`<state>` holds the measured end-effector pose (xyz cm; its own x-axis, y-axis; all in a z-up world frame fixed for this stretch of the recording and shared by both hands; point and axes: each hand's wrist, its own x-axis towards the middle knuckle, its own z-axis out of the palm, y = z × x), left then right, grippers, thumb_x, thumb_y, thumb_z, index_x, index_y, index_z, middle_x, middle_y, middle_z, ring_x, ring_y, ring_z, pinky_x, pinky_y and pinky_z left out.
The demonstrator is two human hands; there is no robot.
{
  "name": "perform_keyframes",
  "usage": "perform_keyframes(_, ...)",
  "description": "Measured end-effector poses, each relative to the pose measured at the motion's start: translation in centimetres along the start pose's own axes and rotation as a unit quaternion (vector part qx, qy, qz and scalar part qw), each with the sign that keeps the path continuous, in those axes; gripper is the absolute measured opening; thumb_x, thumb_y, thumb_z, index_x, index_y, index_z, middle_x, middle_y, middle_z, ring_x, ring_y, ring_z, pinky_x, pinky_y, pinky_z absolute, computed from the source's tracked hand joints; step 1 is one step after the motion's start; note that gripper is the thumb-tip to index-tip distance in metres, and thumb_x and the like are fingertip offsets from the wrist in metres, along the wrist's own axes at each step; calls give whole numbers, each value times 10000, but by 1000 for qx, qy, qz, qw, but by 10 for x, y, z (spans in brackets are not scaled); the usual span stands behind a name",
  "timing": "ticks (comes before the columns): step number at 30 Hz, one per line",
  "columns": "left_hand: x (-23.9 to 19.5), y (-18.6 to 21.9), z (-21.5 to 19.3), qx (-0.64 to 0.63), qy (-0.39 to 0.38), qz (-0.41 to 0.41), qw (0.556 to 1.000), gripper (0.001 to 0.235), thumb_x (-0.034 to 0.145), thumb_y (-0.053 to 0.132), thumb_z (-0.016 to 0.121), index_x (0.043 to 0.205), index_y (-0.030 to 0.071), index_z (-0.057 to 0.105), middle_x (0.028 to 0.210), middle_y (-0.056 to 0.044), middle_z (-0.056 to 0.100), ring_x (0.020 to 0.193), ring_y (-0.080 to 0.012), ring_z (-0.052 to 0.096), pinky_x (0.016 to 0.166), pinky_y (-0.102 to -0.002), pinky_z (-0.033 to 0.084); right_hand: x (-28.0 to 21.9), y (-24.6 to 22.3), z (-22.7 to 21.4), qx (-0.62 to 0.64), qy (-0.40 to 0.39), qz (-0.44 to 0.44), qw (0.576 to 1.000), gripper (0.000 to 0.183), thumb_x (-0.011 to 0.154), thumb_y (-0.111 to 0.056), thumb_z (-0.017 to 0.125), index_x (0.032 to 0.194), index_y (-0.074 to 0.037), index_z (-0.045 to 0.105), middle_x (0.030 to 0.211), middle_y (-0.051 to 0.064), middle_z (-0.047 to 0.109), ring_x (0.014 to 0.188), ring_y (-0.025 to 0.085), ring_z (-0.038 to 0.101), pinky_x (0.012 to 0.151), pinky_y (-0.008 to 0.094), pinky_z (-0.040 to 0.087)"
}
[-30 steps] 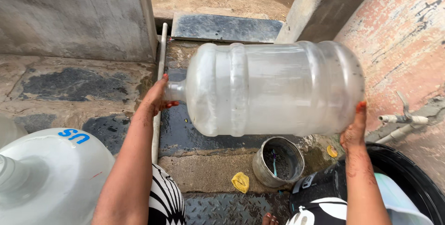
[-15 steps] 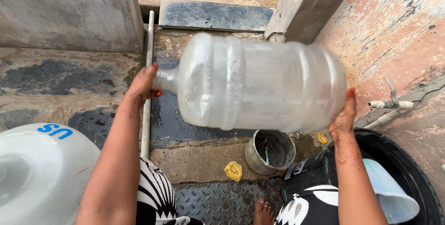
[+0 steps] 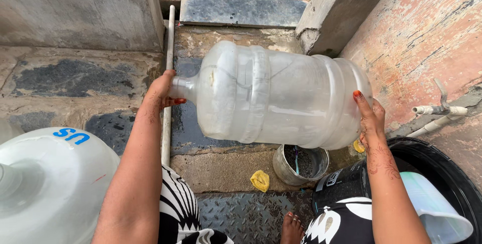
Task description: The person washes the exterior of a large plastic water jug using a sponge and then shakes the jug to rinse its interior.
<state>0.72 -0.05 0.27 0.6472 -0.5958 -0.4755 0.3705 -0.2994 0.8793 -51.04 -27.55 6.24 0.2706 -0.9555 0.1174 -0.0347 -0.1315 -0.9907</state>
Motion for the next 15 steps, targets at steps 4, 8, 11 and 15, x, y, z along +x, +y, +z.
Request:
perform_keyframes(4, -4, -4, -2, 12, 11, -27, 1000, 521, 986, 489, 467, 1209, 27, 563, 939, -188, 699, 648, -256, 713, 519, -340, 621, 0, 5, 1, 3, -6, 32, 999, 746, 820, -497, 829, 1288, 43, 615, 1159, 126, 682, 1033, 225, 658, 919, 380, 554)
perform_keyframes(8, -23, 18, -1, 6, 22, 56, 998, 453, 997, 430, 480, 1228, 45, 538, 939, -204, 694, 664, -242, 707, 537, -322, 623, 2, -1, -10, -11, 27, -50, 998, 832, 813, -549, 844, 1377, -28, 524, 1289, 109, 608, 1212, 233, 609, 999, 424, 528)
perform_keyframes(11, -37, 32, -7, -72, -36, 255, 964, 472, 1047, 449, 534, 1273, 34, 542, 1037, -204, 695, 767, -240, 729, 606, -385, 663, -3, -25, -27, 59, -20, -135, 989, 948, 880, -713, 729, 1488, -18, 515, 1411, 177, 557, 1385, 324, 570, 1155, 527, 478)
perform_keyframes(15, -48, 27, -11, -105, -128, 311, 936, 527, 1002, 449, 551, 1421, 160, 413, 1175, -109, 633, 898, -223, 747, 765, -400, 694, -9, -42, -27, 198, -100, -141, 965, 1053, 893, -795, 625, 1598, -41, 415, 1576, 171, 492, 1500, 325, 478, 1271, 545, 420)
